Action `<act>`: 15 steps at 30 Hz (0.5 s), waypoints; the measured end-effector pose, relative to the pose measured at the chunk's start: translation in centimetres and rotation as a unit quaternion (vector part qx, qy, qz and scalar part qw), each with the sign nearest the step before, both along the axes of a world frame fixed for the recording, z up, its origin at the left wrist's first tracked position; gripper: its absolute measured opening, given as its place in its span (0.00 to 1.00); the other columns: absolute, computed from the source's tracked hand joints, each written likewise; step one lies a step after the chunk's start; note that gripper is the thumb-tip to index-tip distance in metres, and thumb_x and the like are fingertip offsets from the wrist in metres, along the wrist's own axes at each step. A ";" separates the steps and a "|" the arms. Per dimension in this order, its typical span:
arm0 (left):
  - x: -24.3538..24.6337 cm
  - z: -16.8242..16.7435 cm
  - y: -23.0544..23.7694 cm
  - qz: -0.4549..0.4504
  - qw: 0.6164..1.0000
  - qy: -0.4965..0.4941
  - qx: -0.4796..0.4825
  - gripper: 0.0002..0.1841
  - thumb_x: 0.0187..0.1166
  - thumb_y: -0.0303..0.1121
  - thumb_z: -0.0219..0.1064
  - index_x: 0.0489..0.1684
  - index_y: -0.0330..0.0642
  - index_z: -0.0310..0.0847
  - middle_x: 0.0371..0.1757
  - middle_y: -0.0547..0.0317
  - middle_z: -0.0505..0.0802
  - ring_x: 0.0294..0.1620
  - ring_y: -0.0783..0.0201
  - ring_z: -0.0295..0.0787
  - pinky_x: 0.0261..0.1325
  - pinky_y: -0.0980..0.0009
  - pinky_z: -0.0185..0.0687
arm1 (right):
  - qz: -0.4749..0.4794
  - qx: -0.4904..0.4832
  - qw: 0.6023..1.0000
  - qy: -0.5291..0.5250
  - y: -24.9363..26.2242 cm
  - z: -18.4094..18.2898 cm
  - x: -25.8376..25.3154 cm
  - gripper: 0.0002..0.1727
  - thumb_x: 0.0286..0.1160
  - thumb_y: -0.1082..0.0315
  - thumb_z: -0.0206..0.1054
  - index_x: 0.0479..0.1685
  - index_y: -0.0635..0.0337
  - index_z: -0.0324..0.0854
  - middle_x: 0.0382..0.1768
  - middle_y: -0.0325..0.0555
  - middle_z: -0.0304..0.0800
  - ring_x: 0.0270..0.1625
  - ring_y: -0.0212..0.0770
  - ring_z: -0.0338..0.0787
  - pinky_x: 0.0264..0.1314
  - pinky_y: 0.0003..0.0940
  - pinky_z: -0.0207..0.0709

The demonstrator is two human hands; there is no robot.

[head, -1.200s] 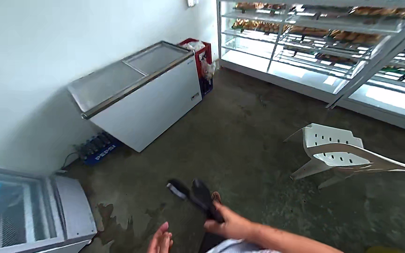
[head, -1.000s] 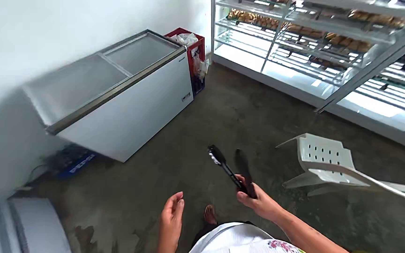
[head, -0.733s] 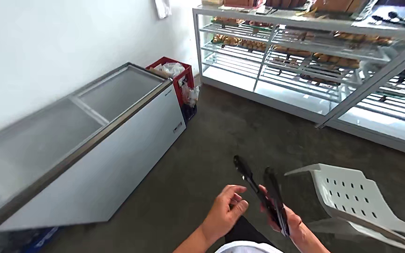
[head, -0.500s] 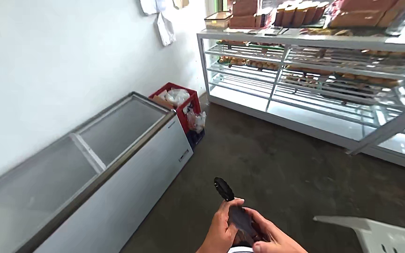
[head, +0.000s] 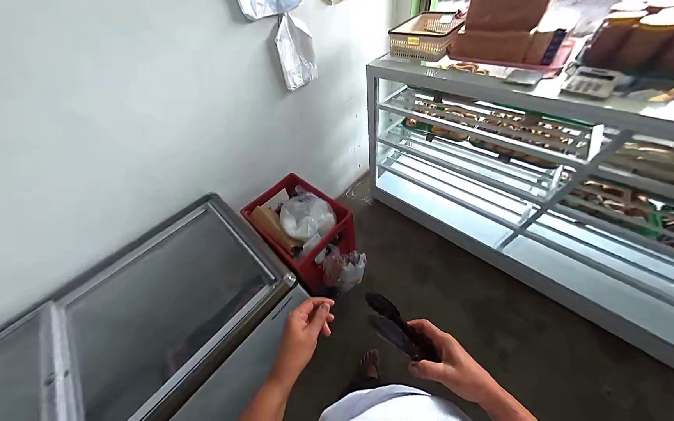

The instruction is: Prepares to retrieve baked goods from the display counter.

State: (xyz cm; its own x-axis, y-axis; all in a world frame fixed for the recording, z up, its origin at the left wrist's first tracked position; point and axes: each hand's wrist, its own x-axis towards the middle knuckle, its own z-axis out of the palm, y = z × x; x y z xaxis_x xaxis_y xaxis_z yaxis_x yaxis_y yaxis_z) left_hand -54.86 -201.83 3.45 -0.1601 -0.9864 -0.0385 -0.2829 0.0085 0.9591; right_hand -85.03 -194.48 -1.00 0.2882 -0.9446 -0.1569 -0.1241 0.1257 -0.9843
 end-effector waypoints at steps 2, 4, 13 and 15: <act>-2.7 2.0 -8.1 -0.035 0.999 -0.007 -0.016 0.13 0.89 0.30 0.56 0.48 0.32 0.86 0.34 0.59 0.94 0.29 0.71 0.91 0.39 0.72 0.90 | -0.029 -0.013 0.999 -0.004 -4.6 0.6 -2.7 0.29 0.63 0.56 0.79 0.65 0.58 0.81 0.45 0.37 0.94 0.43 0.30 0.92 0.48 0.30 0.88; -5.8 3.0 -16.1 -0.075 0.996 -0.005 -0.039 0.15 0.90 0.32 0.54 0.45 0.30 0.84 0.34 0.59 0.94 0.35 0.69 0.92 0.48 0.68 0.91 | -0.075 -0.045 0.996 -0.009 -8.9 0.7 -5.4 0.26 0.68 0.53 0.76 0.63 0.57 0.81 0.40 0.35 0.93 0.38 0.27 0.90 0.42 0.27 0.86; -18.7 4.2 -48.4 -0.107 0.946 -0.166 -0.258 0.12 0.85 0.29 0.63 0.59 0.34 0.86 0.64 0.47 0.90 0.66 0.57 0.88 0.72 0.59 0.83 | -0.295 0.051 0.954 -0.015 -29.5 -2.0 -17.9 0.27 0.68 0.56 0.70 0.64 0.61 0.74 0.26 0.30 0.80 0.18 0.23 0.76 0.21 0.21 0.74; -18.9 4.5 -55.2 -0.070 0.928 -0.237 -0.280 0.13 0.86 0.28 0.61 0.59 0.32 0.87 0.64 0.42 0.90 0.68 0.50 0.87 0.74 0.52 0.80 | -0.262 0.061 0.963 0.019 -34.2 -1.0 -20.3 0.31 0.66 0.55 0.72 0.67 0.63 0.73 0.32 0.33 0.83 0.21 0.23 0.78 0.24 0.20 0.76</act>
